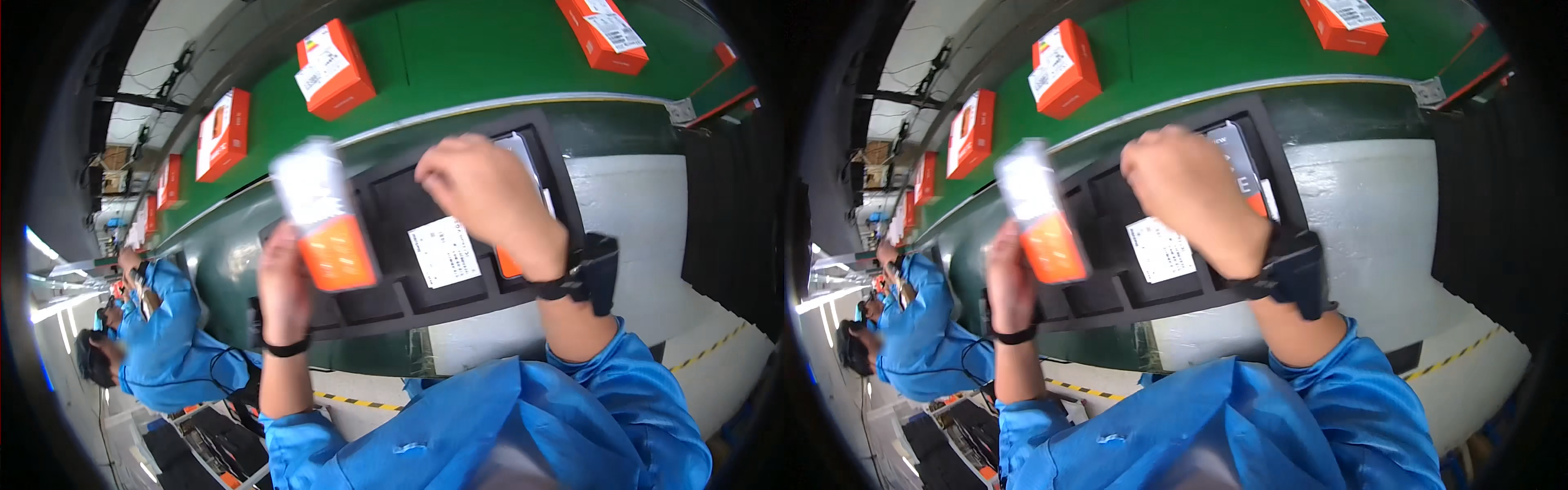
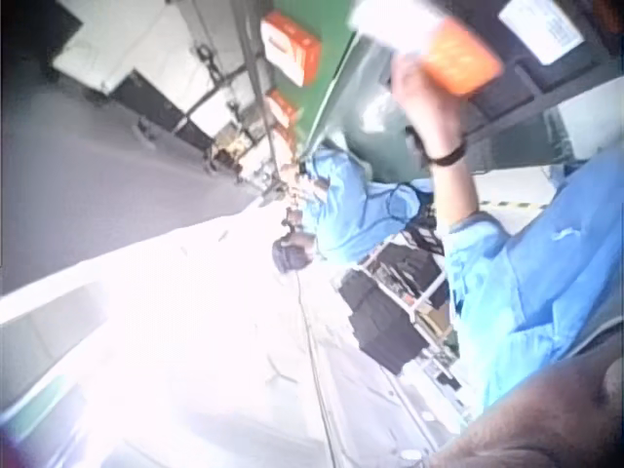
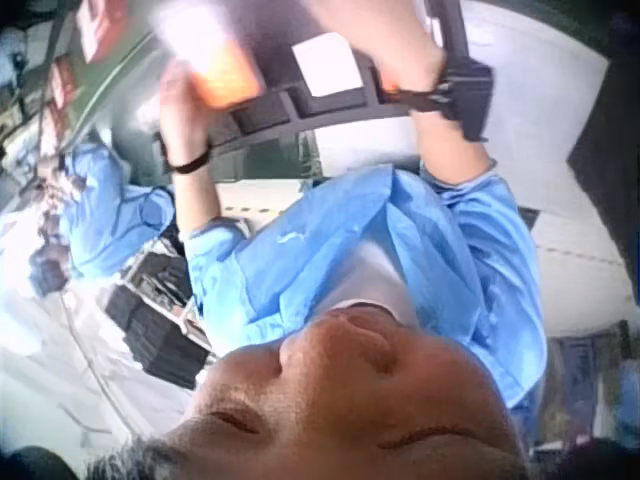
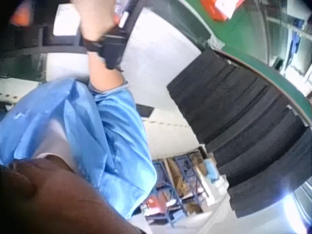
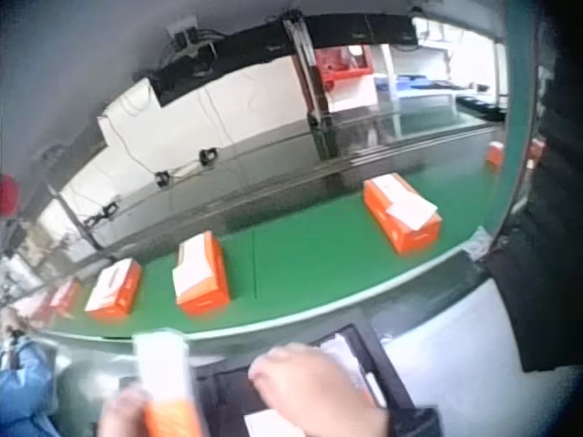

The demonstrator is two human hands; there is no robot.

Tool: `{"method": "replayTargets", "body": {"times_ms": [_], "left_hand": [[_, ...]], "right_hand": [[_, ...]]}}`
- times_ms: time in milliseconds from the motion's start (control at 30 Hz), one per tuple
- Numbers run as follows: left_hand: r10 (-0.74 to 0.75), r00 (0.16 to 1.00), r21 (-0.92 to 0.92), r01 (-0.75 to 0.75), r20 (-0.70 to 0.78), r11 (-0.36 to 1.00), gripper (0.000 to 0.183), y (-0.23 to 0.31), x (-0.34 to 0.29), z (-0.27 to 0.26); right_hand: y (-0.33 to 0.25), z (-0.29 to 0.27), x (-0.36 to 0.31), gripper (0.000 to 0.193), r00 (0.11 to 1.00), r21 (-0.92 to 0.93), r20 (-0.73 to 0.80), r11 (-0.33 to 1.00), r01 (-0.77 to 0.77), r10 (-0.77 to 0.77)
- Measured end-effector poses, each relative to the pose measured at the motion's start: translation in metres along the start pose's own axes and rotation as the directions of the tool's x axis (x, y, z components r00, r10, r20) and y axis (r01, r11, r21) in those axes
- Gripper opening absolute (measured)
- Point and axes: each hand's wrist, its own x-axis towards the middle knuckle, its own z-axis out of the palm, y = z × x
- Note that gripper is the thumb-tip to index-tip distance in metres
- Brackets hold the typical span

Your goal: The person is scanning smartphones and packing them into boxes with foam inserts on an assembly line.

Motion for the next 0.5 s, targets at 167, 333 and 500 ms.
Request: {"method": "replayTargets", "body": {"times_ms": [167, 333, 500], "left_hand": [[0.179, 0.958, -0.099, -0.205, -0.225, 0.974, 0.035, 0.035, 0.087, -0.112], [0.416, 0.77, 0.291, -0.307, -0.484, 0.906, 0.034, 0.073, 0.201, -0.212], [0.5, 0.635, 0.451, -0.255, -0.589, 0.855, 0.032, 0.096, 0.282, -0.305]], "right_hand": [[-0.032, 0.014, -0.016, 0.006, 0.961, -0.316, 0.276, 0.946, 0.068, 0.023], [-0.044, 0.007, -0.02, 0.014, 0.898, -0.363, 0.43, 0.928, 0.082, 0.089], [-0.06, 0.005, -0.016, 0.011, 0.685, -0.217, 0.725, 0.967, 0.132, 0.07]]}}
